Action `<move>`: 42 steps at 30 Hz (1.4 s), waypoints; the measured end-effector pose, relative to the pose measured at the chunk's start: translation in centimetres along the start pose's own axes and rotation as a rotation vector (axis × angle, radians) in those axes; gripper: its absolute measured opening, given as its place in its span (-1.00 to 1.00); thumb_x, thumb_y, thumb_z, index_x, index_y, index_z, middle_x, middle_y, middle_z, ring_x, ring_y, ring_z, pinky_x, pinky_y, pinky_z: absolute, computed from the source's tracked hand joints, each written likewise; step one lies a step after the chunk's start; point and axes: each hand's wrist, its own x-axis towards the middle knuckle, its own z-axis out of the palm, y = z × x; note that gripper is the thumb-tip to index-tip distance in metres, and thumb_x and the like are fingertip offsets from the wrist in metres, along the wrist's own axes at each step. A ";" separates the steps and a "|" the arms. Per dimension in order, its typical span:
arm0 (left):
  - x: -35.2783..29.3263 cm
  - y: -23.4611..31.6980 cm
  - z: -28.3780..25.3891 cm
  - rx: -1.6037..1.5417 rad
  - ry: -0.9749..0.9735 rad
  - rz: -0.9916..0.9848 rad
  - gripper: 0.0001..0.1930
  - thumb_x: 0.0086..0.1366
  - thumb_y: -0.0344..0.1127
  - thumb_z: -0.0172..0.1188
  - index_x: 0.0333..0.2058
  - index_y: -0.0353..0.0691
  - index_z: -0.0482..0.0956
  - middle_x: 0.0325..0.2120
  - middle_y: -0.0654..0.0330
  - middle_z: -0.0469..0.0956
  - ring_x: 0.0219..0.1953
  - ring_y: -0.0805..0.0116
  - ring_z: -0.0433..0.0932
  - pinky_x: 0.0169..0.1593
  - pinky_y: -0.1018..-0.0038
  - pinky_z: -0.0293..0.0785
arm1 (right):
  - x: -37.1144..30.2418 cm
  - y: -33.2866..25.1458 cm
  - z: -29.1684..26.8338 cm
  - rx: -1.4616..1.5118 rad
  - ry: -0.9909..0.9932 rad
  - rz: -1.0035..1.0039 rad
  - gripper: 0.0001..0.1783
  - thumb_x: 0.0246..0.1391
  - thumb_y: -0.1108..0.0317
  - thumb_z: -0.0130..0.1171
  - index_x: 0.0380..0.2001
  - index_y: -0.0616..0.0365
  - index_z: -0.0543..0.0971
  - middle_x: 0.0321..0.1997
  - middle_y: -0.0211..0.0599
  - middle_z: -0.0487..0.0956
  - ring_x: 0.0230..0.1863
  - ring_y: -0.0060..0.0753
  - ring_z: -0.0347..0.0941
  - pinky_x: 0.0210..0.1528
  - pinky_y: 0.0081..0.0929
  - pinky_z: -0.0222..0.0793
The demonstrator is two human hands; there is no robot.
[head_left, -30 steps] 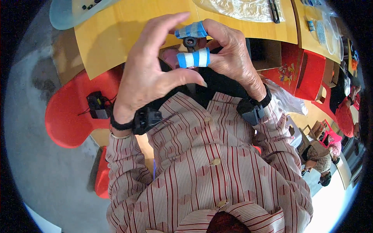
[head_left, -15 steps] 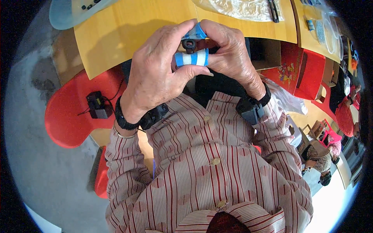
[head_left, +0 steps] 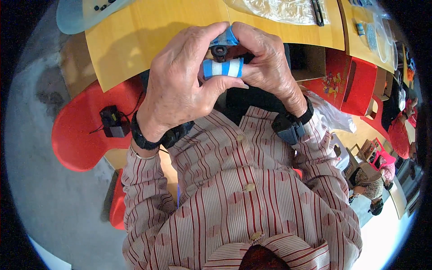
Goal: The person assembles small plastic components by hand, sorts black plastic pieces from a plastic bowl, and moves the plastic bowl.
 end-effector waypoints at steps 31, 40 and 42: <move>0.4 -0.4 -0.8 0.005 -0.017 0.061 -0.34 -0.11 -0.16 0.46 -0.03 -0.32 0.44 -0.19 0.01 0.55 -0.15 0.12 0.57 -0.06 0.35 0.47 | 0.4 0.0 -0.1 -0.019 -0.011 -0.050 -0.54 -0.37 0.27 0.40 -0.33 0.18 0.47 -0.48 -0.22 0.48 -0.41 -0.08 0.46 -0.40 -0.33 0.39; 0.7 -0.5 -0.8 -0.013 0.018 0.169 -0.34 -0.16 -0.21 0.46 -0.05 -0.30 0.42 -0.36 0.04 0.51 -0.34 0.08 0.53 -0.24 0.35 0.46 | 0.4 -0.1 0.1 -0.040 0.016 -0.124 -0.54 -0.37 0.22 0.42 -0.36 0.16 0.47 -0.48 -0.21 0.49 -0.40 -0.07 0.46 -0.36 -0.32 0.39; 0.7 -0.4 -0.7 -0.026 0.025 0.141 -0.34 -0.17 -0.23 0.46 -0.06 -0.30 0.43 -0.36 0.04 0.51 -0.34 0.08 0.53 -0.24 0.34 0.47 | 0.4 0.2 0.2 -0.015 0.031 -0.110 -0.52 -0.39 0.21 0.44 -0.36 0.17 0.48 -0.48 -0.21 0.49 -0.39 -0.07 0.47 -0.34 -0.30 0.39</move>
